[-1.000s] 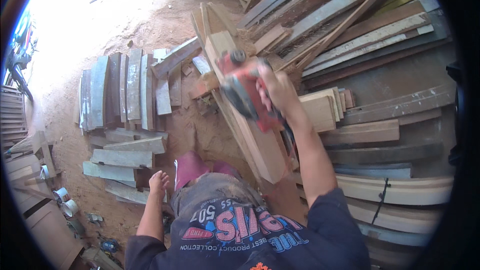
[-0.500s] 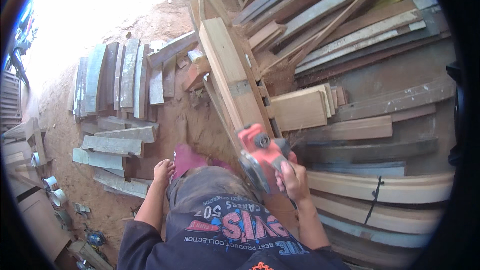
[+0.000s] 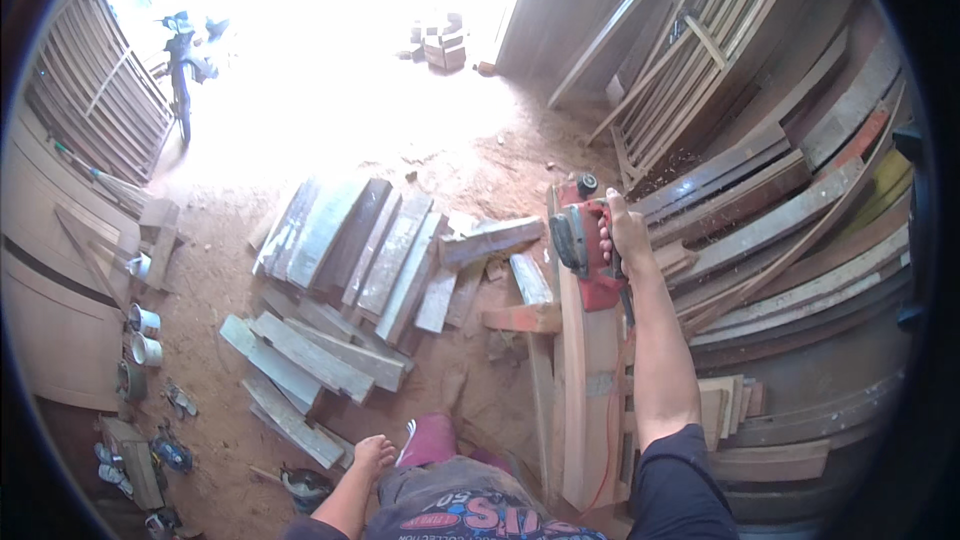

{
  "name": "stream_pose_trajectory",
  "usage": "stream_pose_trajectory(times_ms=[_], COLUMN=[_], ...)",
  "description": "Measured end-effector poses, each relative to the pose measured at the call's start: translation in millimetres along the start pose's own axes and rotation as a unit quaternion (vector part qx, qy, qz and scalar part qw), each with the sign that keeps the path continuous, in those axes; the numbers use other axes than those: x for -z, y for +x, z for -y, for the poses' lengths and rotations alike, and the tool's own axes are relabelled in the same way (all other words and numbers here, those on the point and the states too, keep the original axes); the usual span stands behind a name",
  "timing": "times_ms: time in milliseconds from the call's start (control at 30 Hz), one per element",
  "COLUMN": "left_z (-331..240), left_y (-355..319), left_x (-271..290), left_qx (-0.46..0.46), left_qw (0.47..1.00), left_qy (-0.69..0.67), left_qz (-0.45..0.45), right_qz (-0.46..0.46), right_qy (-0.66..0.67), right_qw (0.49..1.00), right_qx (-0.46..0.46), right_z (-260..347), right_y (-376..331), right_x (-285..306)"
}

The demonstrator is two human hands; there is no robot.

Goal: The person uses a circular saw to cut a plank of wood, then switches to an electric sander to smooth the cut edges. The person handles the wood and tools with both hands, repositioning the plank as needed.

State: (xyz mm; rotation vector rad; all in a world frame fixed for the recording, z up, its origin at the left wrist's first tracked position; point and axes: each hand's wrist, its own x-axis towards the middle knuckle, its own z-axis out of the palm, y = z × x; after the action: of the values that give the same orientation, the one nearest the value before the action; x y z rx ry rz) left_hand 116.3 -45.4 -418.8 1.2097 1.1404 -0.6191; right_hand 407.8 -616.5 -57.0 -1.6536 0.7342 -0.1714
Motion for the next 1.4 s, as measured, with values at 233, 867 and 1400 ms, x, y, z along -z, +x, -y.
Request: stream_pose_trajectory(times_ms=[233,867,1400], left_z=[-38,-8,-44], left_y=[11,0,37], left_x=[-33,-93,-24], left_qx=[-0.046,-0.022,0.001], left_qw=[0.996,0.971,0.998], left_qy=[0.060,0.185,0.067], left_qz=[0.050,0.152,-0.006], right_qz=[0.053,-0.054,0.011], right_qy=[-0.025,-0.002,0.066], right_qw=[0.998,0.992,0.998], right_qx=[0.011,-0.117,-0.006], right_z=[-74,-171,-16], right_y=[-132,-441,19], right_x=[53,126,25])
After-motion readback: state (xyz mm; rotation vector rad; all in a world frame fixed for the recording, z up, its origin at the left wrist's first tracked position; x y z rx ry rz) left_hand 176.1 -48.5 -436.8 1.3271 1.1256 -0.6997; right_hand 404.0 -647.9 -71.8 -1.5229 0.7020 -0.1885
